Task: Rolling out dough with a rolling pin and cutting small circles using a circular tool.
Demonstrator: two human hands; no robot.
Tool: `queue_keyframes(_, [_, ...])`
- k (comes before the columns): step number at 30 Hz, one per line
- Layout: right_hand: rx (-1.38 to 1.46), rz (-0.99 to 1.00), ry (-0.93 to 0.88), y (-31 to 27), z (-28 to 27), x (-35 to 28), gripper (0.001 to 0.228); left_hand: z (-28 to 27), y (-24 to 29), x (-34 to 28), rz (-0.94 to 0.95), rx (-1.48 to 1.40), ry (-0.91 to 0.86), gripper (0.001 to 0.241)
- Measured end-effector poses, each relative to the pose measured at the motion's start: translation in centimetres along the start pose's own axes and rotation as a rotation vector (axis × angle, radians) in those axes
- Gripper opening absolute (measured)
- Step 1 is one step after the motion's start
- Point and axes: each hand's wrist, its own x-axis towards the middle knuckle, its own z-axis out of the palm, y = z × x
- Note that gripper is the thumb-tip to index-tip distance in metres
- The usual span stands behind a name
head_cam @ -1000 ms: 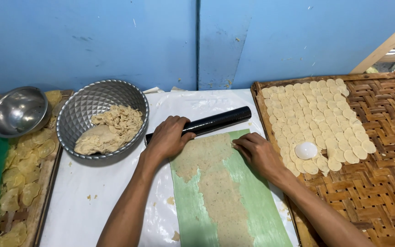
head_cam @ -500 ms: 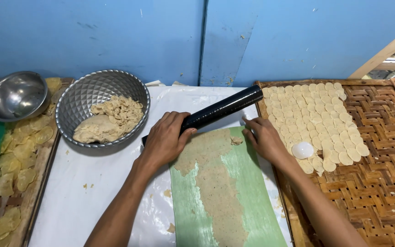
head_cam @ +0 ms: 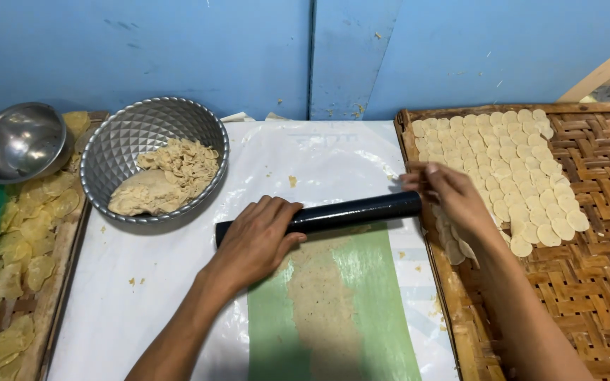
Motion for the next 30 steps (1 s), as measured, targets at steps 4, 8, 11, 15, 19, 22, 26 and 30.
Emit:
queue_keyframes(4, [-0.322, -0.255, 0.117, 1.4, 1.7, -0.3, 0.031, 1.9, 1.4, 0.6, 0.062, 0.069, 0.051, 0.049])
queue_keyframes(8, [-0.944, -0.567, -0.005, 3.1, 3.4, -0.4, 0.042, 4.7, 0.7, 0.6, 0.133, 0.177, 0.169, 0.046])
queue_keyframes(11, [-1.050, -0.610, 0.000, 3.8, 4.1, -0.6, 0.046, 5.1, 0.9, 0.2, 0.130, 0.206, 0.223, 0.044])
queue_keyframes(15, [-1.120, -0.658, 0.072, 4.9, 4.4, -1.1, 0.050, 5.4, 1.3, -0.1, 0.136, 0.200, 0.277, 0.042])
queue_keyframes(19, [-1.023, -0.688, 0.037, 4.1, 4.7, -2.2, 0.058, 5.4, 3.2, -0.5, 0.036, 0.130, 0.319, 0.043])
queue_keyframes(22, [-1.019, -0.702, 0.029, 4.1, 4.8, -2.7, 0.058, 5.9, 3.8, -1.1, 0.050, 0.189, 0.384, 0.046])
queue_keyframes(26, [-1.013, -0.687, 0.014, 3.4, 4.8, -2.0, 0.056, 5.3, 4.5, -0.8, 0.027, 0.173, 0.322, 0.050])
queue_keyframes(30, [-1.140, -0.403, -0.076, 5.1, 5.0, 1.2, 0.062, 6.5, 1.9, 0.9, 0.002, 0.240, 0.352, 0.049])
